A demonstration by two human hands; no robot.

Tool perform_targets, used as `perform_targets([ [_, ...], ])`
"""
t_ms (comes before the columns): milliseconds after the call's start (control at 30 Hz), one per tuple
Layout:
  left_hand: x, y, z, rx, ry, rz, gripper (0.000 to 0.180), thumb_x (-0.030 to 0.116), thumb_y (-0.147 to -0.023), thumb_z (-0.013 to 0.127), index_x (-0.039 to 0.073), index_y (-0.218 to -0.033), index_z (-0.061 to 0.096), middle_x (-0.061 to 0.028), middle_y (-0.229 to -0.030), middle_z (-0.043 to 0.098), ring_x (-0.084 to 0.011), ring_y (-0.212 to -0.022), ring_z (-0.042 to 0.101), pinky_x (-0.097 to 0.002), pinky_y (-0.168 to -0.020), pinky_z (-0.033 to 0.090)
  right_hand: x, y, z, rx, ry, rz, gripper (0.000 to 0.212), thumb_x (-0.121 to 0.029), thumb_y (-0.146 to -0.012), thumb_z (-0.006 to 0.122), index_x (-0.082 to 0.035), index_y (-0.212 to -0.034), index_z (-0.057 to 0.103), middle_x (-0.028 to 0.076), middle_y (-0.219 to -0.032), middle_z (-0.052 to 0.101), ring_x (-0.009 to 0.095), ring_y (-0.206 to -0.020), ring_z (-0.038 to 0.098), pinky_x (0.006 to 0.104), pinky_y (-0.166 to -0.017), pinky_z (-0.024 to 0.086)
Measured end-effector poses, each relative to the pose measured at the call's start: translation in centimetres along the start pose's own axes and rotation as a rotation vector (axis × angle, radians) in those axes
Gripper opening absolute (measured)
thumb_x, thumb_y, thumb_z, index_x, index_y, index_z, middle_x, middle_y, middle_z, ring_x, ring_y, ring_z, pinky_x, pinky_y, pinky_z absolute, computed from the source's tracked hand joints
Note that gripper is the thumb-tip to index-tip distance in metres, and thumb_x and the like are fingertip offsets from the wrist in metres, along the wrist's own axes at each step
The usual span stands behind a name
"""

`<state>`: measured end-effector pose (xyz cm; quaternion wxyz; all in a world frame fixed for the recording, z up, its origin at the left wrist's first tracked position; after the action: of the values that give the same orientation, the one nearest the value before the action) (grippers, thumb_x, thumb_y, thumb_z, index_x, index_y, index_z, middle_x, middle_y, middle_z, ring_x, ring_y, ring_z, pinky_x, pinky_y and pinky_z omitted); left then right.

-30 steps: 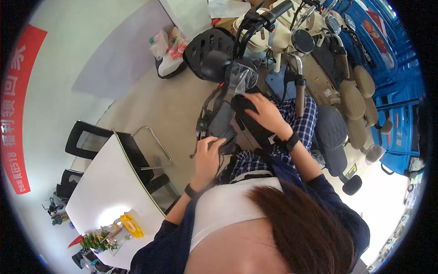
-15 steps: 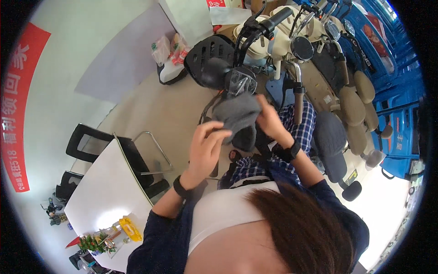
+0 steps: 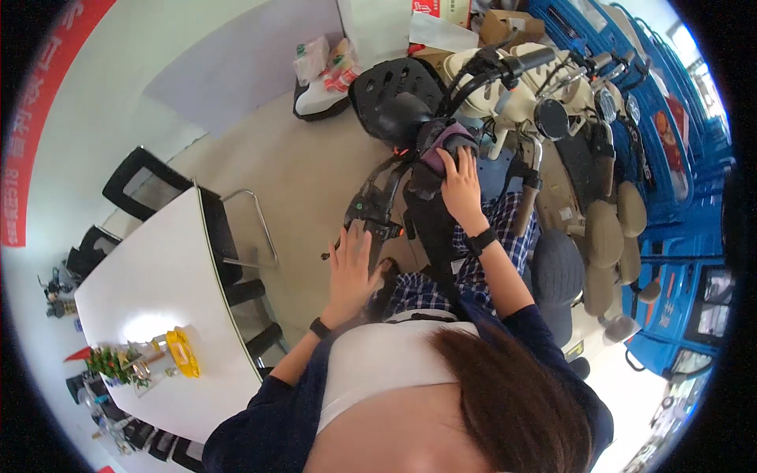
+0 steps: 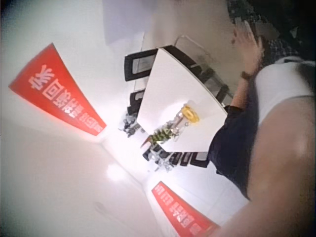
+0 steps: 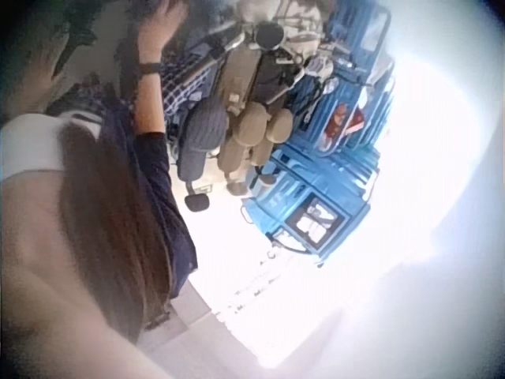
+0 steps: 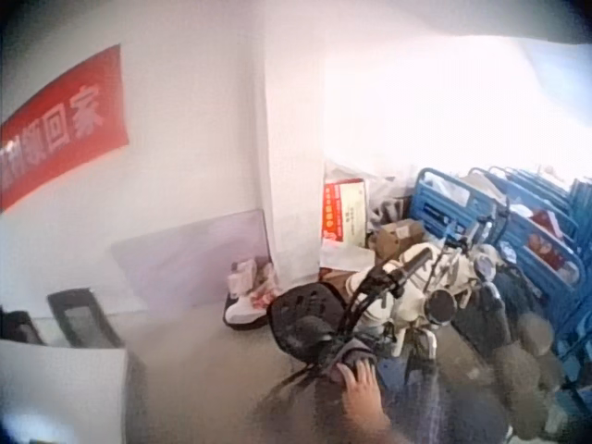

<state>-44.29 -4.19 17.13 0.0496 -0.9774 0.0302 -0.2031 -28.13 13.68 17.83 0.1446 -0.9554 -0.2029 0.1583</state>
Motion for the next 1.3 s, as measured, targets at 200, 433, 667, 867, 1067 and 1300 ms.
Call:
perform_targets([
  [200, 0.4, 0.4, 0.4, 0.075, 0.028, -0.069, 0.075, 0.015, -0.073, 0.062, 0.009, -0.137, 0.023, -0.0115, -0.126, 0.045, -0.0383, -0.128, 0.024, -0.0589, -0.100, 0.020, 0.6, 0.2, -0.4, -0.036, -0.041, -0.014, 0.061, 0.001, -0.072, 0.058, -0.014, -0.128, 0.036, 0.022, -0.126, 0.034, 0.041, -0.122, 0.030, 0.0472, -0.103, 0.028],
  [433, 1.4, -0.1, 0.1, 0.084, 0.157, -0.072, 0.078, 0.007, -0.072, 0.061, 0.011, -0.139, 0.021, -0.0141, -0.112, 0.052, -0.0359, -0.131, 0.019, -0.0591, -0.103, 0.009, 1.5, -0.3, -0.5, -0.092, 0.035, -0.016, 0.058, -0.001, -0.075, 0.056, -0.015, -0.127, 0.035, 0.023, -0.127, 0.034, 0.042, -0.122, 0.030, 0.0454, -0.100, 0.031],
  [667, 1.5, -0.3, 0.4, 0.174, 0.182, -0.044, 0.075, 0.008, -0.072, 0.060, 0.014, -0.138, 0.025, -0.0137, -0.108, 0.054, -0.0363, -0.130, 0.022, -0.0598, -0.102, 0.010, 1.5, -0.7, -0.3, -0.102, 0.100, -0.040, 0.058, -0.001, -0.074, 0.057, -0.013, -0.127, 0.035, 0.025, -0.126, 0.033, 0.041, -0.121, 0.031, 0.0442, -0.097, 0.035],
  [867, 1.3, -0.9, 0.8, 0.233, 0.186, -0.085, 0.078, 0.007, -0.068, 0.060, 0.016, -0.138, 0.026, -0.0067, -0.120, 0.050, -0.0328, -0.130, 0.024, -0.0589, -0.102, 0.015, 1.6, -1.1, 0.3, -0.099, 0.165, -0.073, 0.060, 0.001, -0.074, 0.054, -0.009, -0.129, 0.033, 0.026, -0.126, 0.033, 0.044, -0.120, 0.029, 0.0477, -0.096, 0.034],
  [1067, 1.8, -1.8, 2.7, 0.170, 0.078, -0.037, 0.081, 0.019, -0.076, 0.060, 0.016, -0.141, 0.013, -0.0123, -0.123, 0.048, -0.0333, -0.133, 0.014, -0.0581, -0.104, 0.007, 3.2, -1.4, 1.4, -0.083, 0.184, -0.045, 0.058, 0.002, -0.075, 0.051, -0.009, -0.129, 0.032, 0.027, -0.127, 0.031, 0.043, -0.122, 0.026, 0.0489, -0.100, 0.028],
  [1300, 1.3, -1.7, 2.7, 0.087, 0.101, 0.018, 0.080, 0.031, -0.082, 0.056, 0.012, -0.142, 0.007, -0.0153, -0.133, 0.037, -0.0359, -0.134, 0.005, -0.0576, -0.103, 0.005, 2.7, -1.8, 3.0, -0.026, 0.220, 0.012, 0.054, 0.000, -0.076, 0.047, -0.009, -0.128, 0.034, 0.027, -0.128, 0.033, 0.043, -0.121, 0.029, 0.0503, -0.102, 0.026],
])
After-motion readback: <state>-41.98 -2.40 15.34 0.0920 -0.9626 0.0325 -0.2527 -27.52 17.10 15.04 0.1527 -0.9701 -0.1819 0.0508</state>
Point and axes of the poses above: each hand's wrist, its own y-axis away from the middle knuckle, its own z-axis out of the palm, x = y × z, the point moved 9 cm from there along -y, towards the middle knuckle
